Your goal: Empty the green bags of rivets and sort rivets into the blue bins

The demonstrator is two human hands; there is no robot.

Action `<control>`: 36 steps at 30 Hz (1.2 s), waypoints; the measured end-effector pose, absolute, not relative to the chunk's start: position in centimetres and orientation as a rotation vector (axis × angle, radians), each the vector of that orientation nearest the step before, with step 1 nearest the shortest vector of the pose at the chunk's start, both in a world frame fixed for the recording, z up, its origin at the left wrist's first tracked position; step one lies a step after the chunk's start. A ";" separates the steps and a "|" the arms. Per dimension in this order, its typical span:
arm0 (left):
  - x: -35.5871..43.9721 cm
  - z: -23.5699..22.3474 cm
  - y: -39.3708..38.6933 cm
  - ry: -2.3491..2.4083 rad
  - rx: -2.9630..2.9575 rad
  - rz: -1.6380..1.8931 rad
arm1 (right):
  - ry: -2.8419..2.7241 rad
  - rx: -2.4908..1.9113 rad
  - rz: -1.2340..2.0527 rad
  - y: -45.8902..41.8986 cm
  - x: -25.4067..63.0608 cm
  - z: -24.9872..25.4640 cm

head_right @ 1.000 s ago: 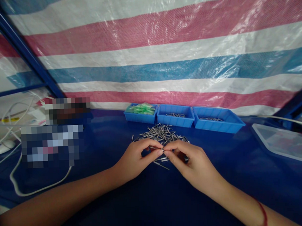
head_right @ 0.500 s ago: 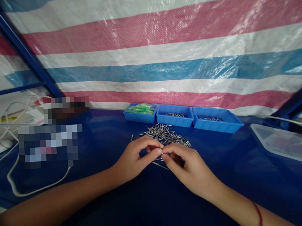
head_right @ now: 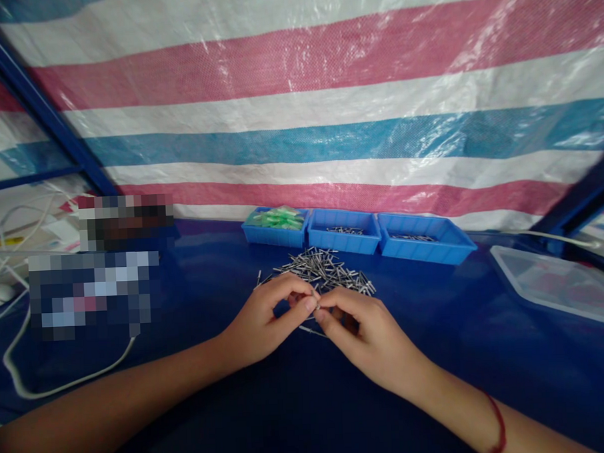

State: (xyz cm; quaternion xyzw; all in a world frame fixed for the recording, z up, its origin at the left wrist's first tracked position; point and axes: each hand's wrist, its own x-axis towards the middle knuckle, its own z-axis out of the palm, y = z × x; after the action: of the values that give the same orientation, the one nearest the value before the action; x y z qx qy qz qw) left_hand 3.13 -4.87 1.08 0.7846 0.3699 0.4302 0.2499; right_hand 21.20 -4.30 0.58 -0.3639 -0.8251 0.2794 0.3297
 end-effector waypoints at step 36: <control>2.8 0.7 -4.6 1.049 2.325 1.029 | -2.111 -0.835 0.219 -4.4 22.4 1.6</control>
State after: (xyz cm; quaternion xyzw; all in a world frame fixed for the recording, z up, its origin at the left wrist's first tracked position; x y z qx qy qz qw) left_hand 2.83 -4.57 0.67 0.8291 0.3743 0.3670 0.1944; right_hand 22.37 -4.45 1.65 -0.3327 -0.8412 0.0872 0.4173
